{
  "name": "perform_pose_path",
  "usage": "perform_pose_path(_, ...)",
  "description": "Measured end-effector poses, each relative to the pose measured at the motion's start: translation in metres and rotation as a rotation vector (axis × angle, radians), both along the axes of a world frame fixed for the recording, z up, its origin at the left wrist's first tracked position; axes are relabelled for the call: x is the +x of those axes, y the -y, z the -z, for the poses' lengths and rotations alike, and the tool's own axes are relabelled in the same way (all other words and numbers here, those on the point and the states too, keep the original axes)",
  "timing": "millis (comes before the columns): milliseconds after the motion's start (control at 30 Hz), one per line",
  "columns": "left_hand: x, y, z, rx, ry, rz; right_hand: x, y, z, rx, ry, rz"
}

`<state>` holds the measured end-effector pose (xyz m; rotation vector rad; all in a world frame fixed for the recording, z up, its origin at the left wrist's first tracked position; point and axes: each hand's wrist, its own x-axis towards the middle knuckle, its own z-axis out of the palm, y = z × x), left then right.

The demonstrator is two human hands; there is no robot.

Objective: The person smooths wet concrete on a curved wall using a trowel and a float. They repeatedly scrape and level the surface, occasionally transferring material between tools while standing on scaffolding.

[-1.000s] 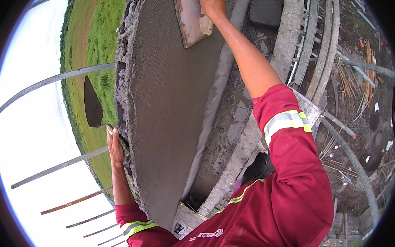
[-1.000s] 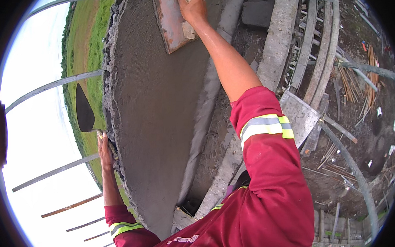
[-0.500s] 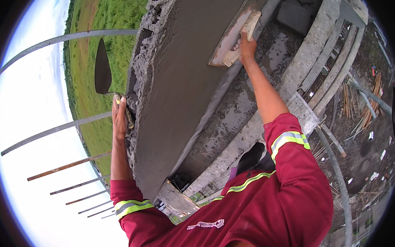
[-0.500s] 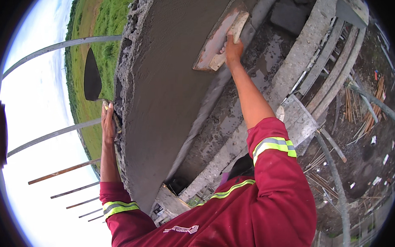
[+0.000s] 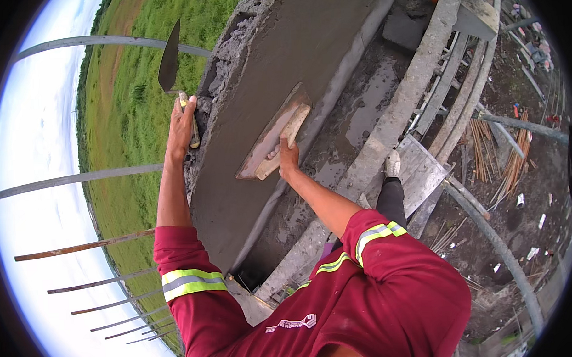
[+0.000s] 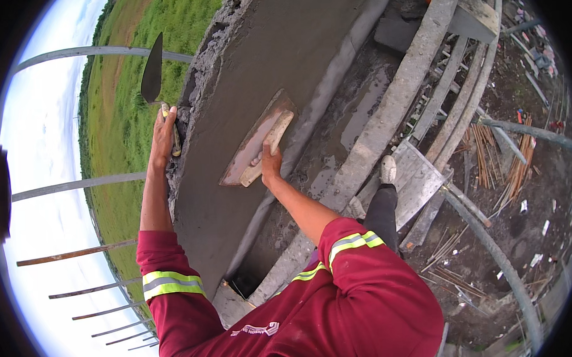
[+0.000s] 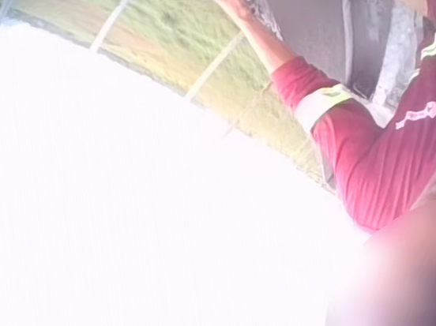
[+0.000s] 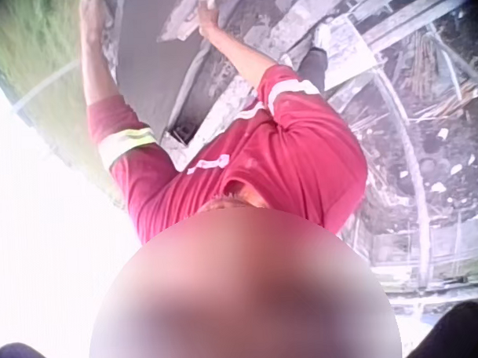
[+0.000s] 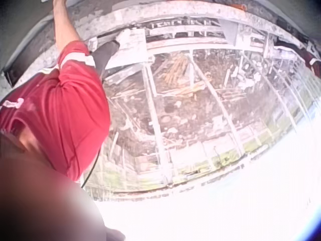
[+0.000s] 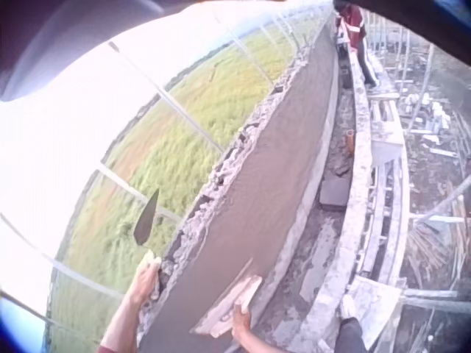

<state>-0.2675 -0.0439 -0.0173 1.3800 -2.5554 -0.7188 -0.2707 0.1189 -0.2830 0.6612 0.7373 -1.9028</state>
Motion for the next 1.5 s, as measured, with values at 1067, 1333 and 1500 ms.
perform_pose_path(1067,-0.027,-0.006,0.001,0.017,-0.069,-0.121,-0.539,0.065,-0.162,-0.191,-0.169,0.298)
perform_pose_path(1333,-0.17,0.016,-0.02,0.249,-0.227,-0.023,-0.52,-0.024,-0.115,-0.145,-0.574,0.279)
perform_pose_path(1500,-0.258,0.023,-0.005,0.259,-0.175,0.03,-0.447,-0.05,-0.014,0.19,-0.409,0.166)
